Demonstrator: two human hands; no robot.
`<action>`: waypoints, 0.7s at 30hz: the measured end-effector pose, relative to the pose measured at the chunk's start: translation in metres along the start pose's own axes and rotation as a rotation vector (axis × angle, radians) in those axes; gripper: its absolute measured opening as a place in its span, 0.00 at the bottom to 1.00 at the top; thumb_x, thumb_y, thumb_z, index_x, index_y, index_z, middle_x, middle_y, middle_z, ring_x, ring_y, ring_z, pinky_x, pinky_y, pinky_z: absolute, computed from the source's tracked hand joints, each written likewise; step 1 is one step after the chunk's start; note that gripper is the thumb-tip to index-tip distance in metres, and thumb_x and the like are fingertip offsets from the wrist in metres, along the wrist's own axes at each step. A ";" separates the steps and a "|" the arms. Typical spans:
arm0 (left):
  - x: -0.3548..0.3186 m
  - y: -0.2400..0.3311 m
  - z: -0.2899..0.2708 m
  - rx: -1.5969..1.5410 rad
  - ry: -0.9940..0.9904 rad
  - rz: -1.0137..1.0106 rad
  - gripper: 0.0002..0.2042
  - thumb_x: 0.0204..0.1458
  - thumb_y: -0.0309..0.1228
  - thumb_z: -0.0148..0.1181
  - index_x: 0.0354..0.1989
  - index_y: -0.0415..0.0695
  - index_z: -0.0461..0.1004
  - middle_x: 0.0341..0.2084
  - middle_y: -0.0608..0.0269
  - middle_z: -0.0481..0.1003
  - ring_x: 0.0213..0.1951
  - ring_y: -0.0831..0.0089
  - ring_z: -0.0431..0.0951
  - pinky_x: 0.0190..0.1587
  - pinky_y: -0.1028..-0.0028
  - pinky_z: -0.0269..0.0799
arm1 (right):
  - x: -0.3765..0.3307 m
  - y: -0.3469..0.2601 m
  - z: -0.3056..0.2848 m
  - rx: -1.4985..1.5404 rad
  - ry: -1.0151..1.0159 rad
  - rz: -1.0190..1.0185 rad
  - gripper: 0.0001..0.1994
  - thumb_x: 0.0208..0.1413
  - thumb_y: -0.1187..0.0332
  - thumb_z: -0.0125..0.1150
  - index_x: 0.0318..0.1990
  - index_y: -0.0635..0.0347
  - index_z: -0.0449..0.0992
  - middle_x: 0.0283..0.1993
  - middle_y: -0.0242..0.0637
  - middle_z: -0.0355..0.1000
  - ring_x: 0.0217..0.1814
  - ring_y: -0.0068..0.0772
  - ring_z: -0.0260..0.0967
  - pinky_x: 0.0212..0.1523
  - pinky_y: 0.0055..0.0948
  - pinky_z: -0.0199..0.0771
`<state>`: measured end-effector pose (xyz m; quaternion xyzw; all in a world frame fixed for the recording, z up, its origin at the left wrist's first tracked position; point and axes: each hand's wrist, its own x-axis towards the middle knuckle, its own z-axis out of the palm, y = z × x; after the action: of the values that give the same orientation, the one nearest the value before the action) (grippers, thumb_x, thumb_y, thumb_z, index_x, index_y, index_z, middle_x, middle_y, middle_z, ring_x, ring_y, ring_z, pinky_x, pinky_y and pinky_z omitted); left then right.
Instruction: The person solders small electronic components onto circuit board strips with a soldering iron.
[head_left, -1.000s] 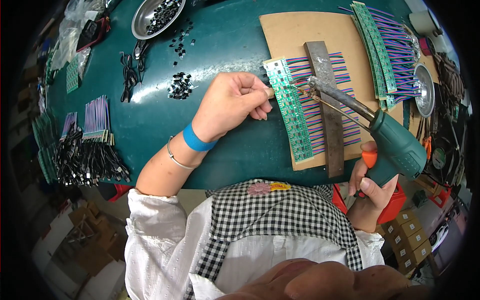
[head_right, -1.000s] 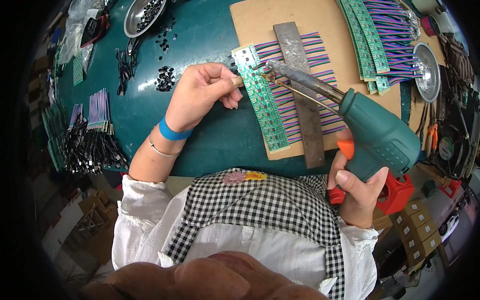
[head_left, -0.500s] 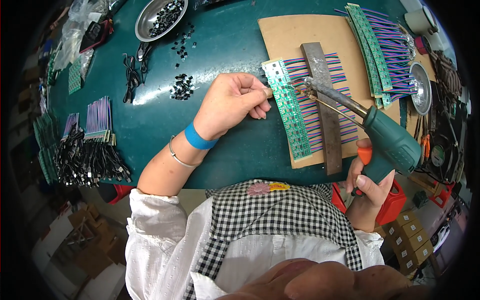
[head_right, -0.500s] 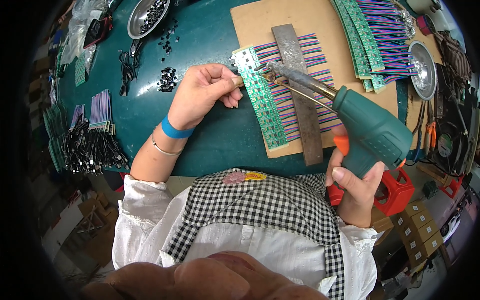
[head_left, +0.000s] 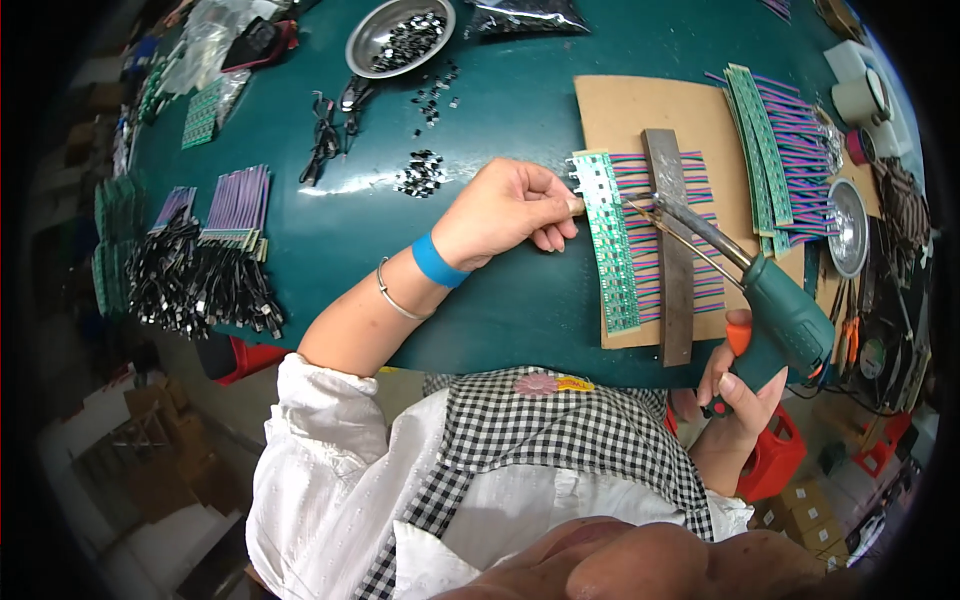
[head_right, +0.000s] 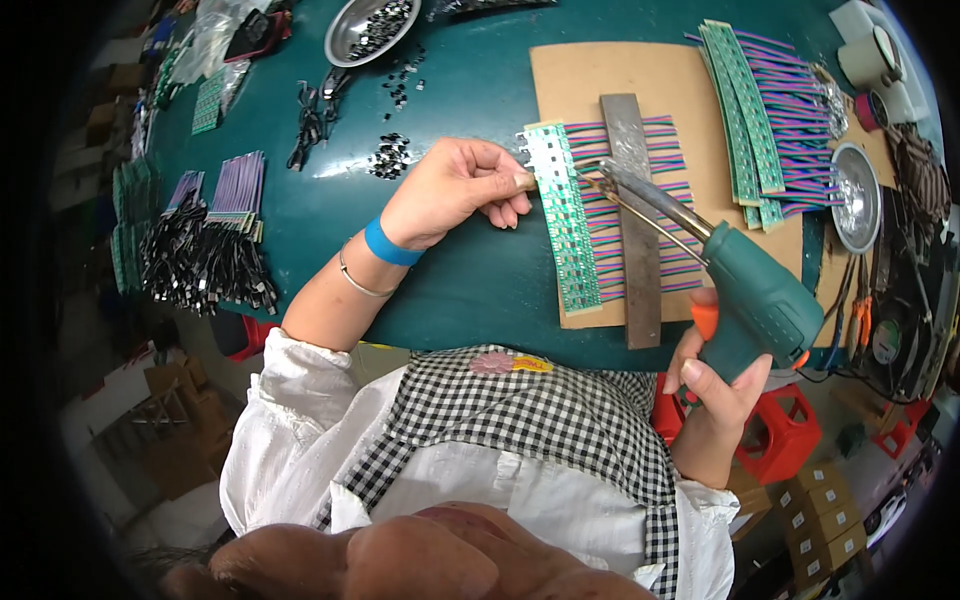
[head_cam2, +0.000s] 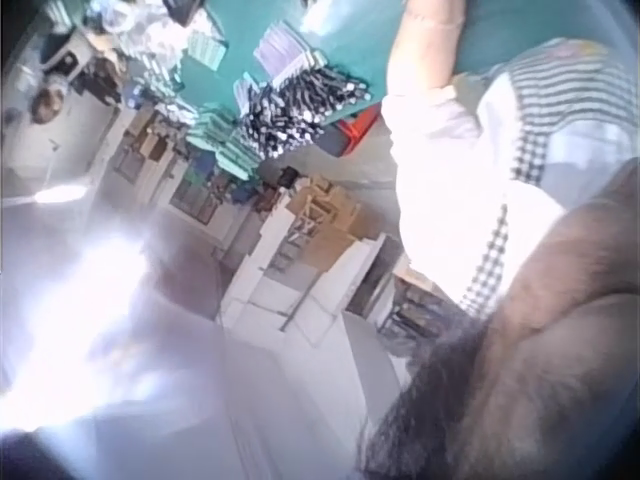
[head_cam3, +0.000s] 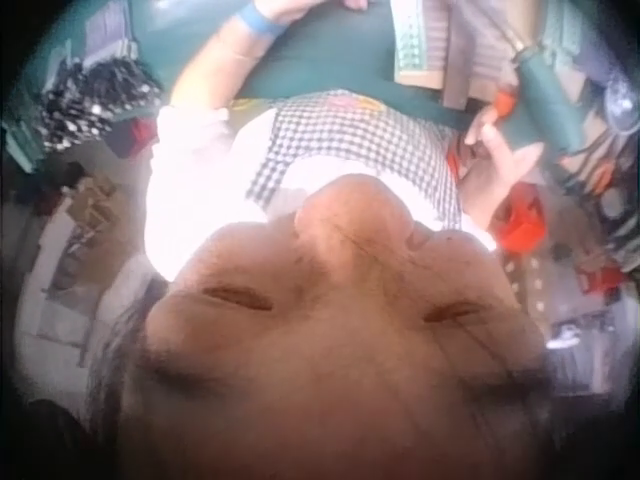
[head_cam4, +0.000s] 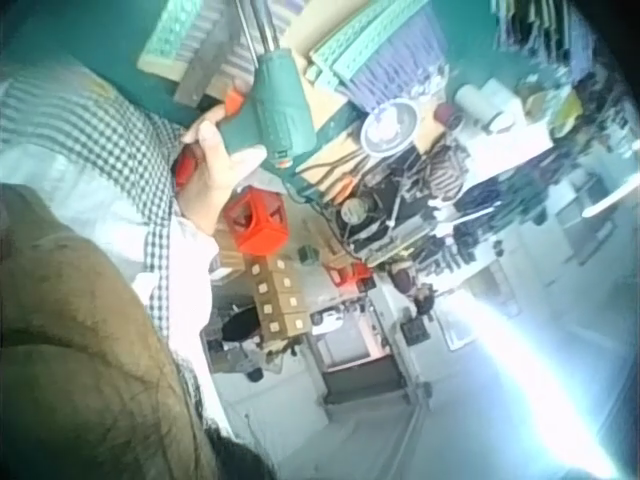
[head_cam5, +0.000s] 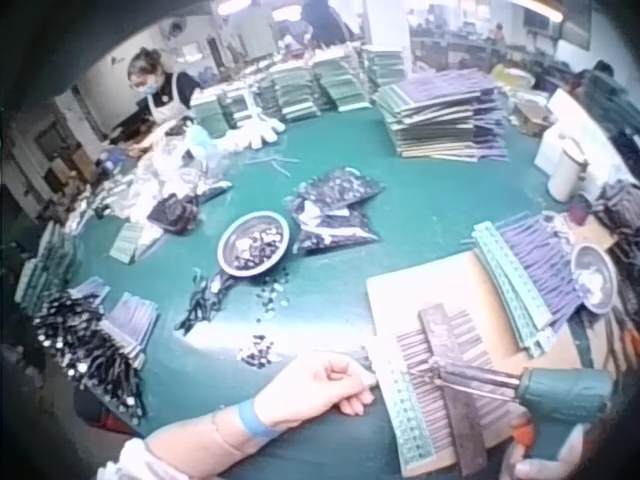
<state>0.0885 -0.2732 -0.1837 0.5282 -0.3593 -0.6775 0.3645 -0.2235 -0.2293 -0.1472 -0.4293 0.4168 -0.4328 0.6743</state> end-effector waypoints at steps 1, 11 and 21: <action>-0.002 0.004 -0.005 0.041 -0.004 0.002 0.06 0.51 0.26 0.56 0.31 0.34 0.73 0.22 0.60 0.75 0.21 0.80 0.74 0.25 0.82 0.72 | 0.001 0.001 -0.002 0.002 -0.002 -0.014 0.32 0.38 0.76 0.60 0.52 0.80 0.54 0.51 0.56 0.60 0.16 0.28 0.63 0.13 0.22 0.67; 0.027 0.010 -0.084 1.049 0.832 0.455 0.07 0.40 0.32 0.64 0.26 0.43 0.76 0.21 0.58 0.75 0.25 0.61 0.75 0.28 0.68 0.70 | 0.001 0.002 0.002 0.060 0.004 -0.100 0.30 0.37 0.75 0.60 0.50 0.78 0.56 0.26 0.45 0.65 0.12 0.27 0.60 0.11 0.20 0.63; 0.010 0.019 -0.067 1.089 0.824 0.501 0.07 0.42 0.29 0.62 0.25 0.41 0.71 0.25 0.56 0.74 0.29 0.57 0.74 0.31 0.65 0.69 | -0.005 -0.005 0.003 0.102 0.005 -0.153 0.31 0.34 0.77 0.57 0.51 0.76 0.55 0.49 0.53 0.61 0.15 0.30 0.63 0.11 0.22 0.67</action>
<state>0.1548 -0.2974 -0.1842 0.7490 -0.5892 -0.0449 0.2996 -0.2232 -0.2256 -0.1407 -0.4238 0.3620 -0.5049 0.6591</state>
